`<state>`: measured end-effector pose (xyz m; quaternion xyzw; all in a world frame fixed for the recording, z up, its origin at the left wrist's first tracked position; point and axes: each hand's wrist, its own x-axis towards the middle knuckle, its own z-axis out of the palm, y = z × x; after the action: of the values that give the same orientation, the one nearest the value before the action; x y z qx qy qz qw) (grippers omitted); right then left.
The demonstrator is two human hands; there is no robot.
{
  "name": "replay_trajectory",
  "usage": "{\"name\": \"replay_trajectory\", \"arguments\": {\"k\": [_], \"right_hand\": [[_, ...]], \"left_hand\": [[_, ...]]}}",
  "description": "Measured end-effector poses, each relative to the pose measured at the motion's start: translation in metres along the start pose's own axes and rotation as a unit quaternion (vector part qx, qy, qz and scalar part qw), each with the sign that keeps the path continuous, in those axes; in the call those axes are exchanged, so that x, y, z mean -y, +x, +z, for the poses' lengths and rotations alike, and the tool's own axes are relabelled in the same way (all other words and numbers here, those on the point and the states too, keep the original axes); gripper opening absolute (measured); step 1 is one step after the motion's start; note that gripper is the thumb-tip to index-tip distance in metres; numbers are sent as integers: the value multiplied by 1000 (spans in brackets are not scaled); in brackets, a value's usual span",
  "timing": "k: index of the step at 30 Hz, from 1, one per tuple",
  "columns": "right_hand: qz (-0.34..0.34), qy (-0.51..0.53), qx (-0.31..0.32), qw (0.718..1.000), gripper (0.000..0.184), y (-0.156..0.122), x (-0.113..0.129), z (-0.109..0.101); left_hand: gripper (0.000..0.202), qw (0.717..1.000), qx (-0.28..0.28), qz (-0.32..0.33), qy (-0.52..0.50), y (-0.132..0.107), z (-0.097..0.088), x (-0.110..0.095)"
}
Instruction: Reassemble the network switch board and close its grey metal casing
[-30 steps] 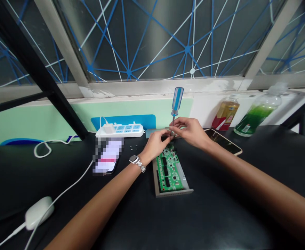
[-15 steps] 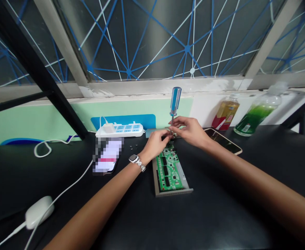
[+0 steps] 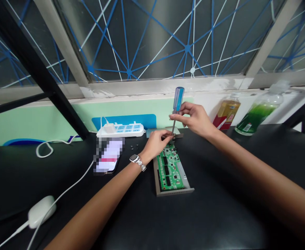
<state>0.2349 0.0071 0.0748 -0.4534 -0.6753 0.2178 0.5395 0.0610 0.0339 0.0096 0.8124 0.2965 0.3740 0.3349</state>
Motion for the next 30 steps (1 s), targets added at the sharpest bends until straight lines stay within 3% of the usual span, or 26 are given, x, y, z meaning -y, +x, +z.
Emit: {"name": "replay_trajectory", "arguments": {"k": [2,3,6,8,13,17,21,24,27,30], "right_hand": [[-1,-17,-52,998,37,2,0,1],[5,-14,-48,999,41,2,1,1],[22,9,58,998,45,4,4,-4],[12,-7,82,996,39,4,6,-6],[-13,-78,-64,995,35,5,4,-1],[-17,-43,11,999,34,3,6,2],[22,-31,-26,999,37,1,9,4],[35,-30,-14,999,41,0,8,3],[58,-22,49,997,44,0,4,0],[71,-10,36,997,44,-1,7,-3]], "left_hand": [[12,1000,0,-6,-13,0,2,1],[12,1000,-1,-9,-16,-1,2,1],[12,1000,3,-16,-15,-1,2,2],[13,999,13,-17,-24,-1,2,2],[16,999,17,-23,-39,-1,2,6],[16,999,24,-23,-28,-2,5,7],[15,1000,26,-5,-7,-2,4,1],[15,999,21,26,40,-1,-19,-3],[16,988,4,37,153,-4,-65,5],[13,967,42,13,250,-14,-107,24]]}}
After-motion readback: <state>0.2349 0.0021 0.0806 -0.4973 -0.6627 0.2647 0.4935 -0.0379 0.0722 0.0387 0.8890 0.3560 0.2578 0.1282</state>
